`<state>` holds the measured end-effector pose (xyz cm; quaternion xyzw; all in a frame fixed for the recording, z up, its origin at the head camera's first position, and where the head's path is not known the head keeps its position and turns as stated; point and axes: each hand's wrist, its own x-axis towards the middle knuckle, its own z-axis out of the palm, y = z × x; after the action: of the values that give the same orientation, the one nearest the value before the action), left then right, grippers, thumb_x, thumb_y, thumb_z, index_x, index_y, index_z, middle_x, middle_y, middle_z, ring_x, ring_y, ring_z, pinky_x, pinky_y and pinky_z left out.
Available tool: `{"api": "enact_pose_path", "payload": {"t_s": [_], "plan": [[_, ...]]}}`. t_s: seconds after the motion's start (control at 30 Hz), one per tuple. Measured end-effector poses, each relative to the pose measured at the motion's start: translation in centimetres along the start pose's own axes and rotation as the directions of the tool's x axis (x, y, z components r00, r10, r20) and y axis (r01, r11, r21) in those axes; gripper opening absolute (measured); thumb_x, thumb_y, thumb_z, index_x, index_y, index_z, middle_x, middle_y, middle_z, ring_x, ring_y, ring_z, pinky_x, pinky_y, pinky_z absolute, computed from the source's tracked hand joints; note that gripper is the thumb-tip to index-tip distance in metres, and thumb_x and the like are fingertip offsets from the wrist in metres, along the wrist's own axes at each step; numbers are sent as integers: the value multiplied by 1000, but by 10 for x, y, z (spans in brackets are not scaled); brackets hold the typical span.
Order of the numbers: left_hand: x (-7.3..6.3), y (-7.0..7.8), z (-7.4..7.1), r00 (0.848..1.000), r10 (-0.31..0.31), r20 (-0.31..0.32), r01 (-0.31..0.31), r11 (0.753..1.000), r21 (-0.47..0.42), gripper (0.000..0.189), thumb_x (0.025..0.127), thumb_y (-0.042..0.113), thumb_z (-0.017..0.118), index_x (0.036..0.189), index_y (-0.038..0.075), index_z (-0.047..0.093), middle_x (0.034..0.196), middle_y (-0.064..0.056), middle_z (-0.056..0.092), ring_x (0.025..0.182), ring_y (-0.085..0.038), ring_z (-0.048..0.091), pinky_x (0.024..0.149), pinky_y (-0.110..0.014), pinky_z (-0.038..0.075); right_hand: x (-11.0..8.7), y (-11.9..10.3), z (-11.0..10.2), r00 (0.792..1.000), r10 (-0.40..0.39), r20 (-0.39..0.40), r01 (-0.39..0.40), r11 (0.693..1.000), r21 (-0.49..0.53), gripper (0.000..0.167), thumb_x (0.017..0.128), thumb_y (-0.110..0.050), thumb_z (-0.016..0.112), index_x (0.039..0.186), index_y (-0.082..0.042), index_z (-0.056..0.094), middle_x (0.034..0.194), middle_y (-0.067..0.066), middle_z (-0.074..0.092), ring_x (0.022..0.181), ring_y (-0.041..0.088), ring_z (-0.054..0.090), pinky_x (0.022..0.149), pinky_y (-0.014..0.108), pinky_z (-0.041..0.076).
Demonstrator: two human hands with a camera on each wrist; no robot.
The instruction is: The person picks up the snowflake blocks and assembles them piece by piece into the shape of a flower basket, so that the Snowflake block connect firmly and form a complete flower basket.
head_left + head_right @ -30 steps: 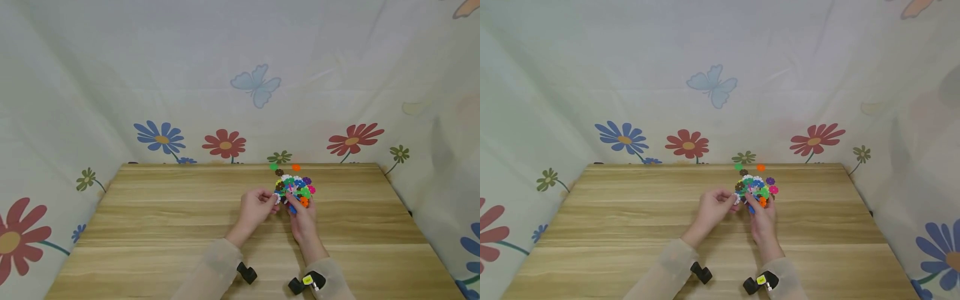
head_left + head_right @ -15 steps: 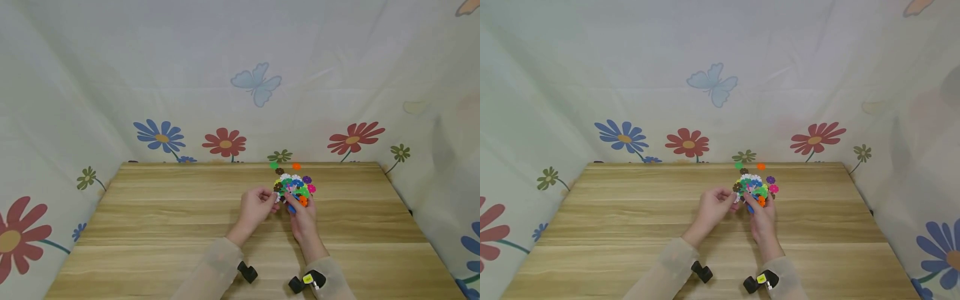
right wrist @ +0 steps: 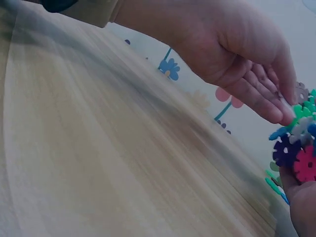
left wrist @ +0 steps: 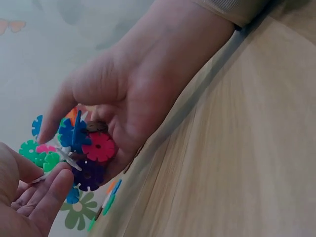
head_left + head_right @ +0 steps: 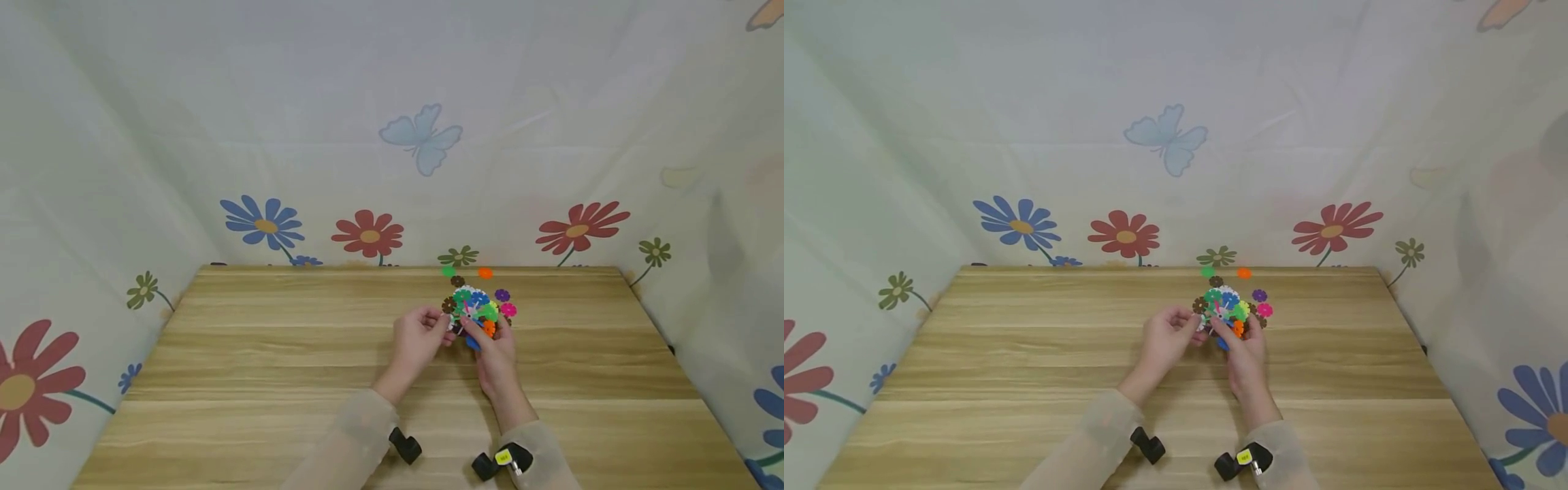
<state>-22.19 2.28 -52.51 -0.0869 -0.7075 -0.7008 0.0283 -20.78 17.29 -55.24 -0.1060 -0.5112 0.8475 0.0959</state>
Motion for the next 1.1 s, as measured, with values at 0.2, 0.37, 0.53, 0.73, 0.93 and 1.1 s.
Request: {"api": "enact_pose_path", "payload": {"t_s": [0.2, 0.37, 0.53, 0.73, 0.93, 1.1], "plan": [[5, -4, -7, 1000, 16, -4, -16, 1000, 6, 8, 100, -2, 74, 96, -9, 74, 81, -21, 74, 71, -43, 78, 66, -50, 67, 3, -5, -8, 998, -6, 67, 15, 992, -127, 73, 98, 5, 74, 158, -6, 34, 132, 12, 63, 109, 11, 72, 93, 23, 60], [7, -5, -9, 1000, 17, 11, -17, 999, 36, 9, 101, 1, 74, 99, -7, 75, 84, -21, 76, 69, -37, 78, 67, -52, 67, 5, -9, -17, 989, 14, 151, 14, 984, -179, 74, 98, 6, 74, 159, -16, 39, 133, 13, 66, 110, 13, 73, 93, 26, 61], [8, -4, -11, 1000, -12, 19, 11, 999, 35, 10, 101, 2, 74, 100, -8, 74, 85, -20, 76, 66, -29, 78, 66, -51, 67, 6, -9, -18, 976, 8, 216, 49, 965, -257, 77, 97, 8, 76, 162, -14, 41, 151, 24, 56, 118, 14, 70, 99, 26, 59], [9, -3, -10, 998, -49, 49, 45, 997, 61, 12, 102, 8, 76, 101, -3, 74, 84, -14, 75, 67, -25, 78, 67, -51, 67, 6, -10, -17, 983, 30, 179, 21, 961, -275, 68, 99, 2, 77, 158, -9, 45, 152, 19, 56, 121, 11, 67, 100, 23, 57], [16, -8, -11, 992, -81, 102, 69, 991, 118, 21, 106, 23, 75, 110, 2, 75, 93, -16, 77, 76, -36, 79, 67, -47, 67, 13, -17, -27, 992, 65, 112, -45, 984, -171, 67, 101, 3, 74, 158, -18, 46, 142, 2, 62, 117, 10, 70, 97, 26, 60], [30, -17, -10, 994, -74, 82, 40, 931, 364, 20, 104, 27, 74, 109, 8, 76, 95, -5, 75, 83, -21, 74, 73, -34, 63, 20, -35, -50, 997, 74, 33, -74, 997, -7, 58, 105, 0, 67, 152, -27, 47, 138, -7, 63, 119, 10, 68, 97, 28, 60]]}}
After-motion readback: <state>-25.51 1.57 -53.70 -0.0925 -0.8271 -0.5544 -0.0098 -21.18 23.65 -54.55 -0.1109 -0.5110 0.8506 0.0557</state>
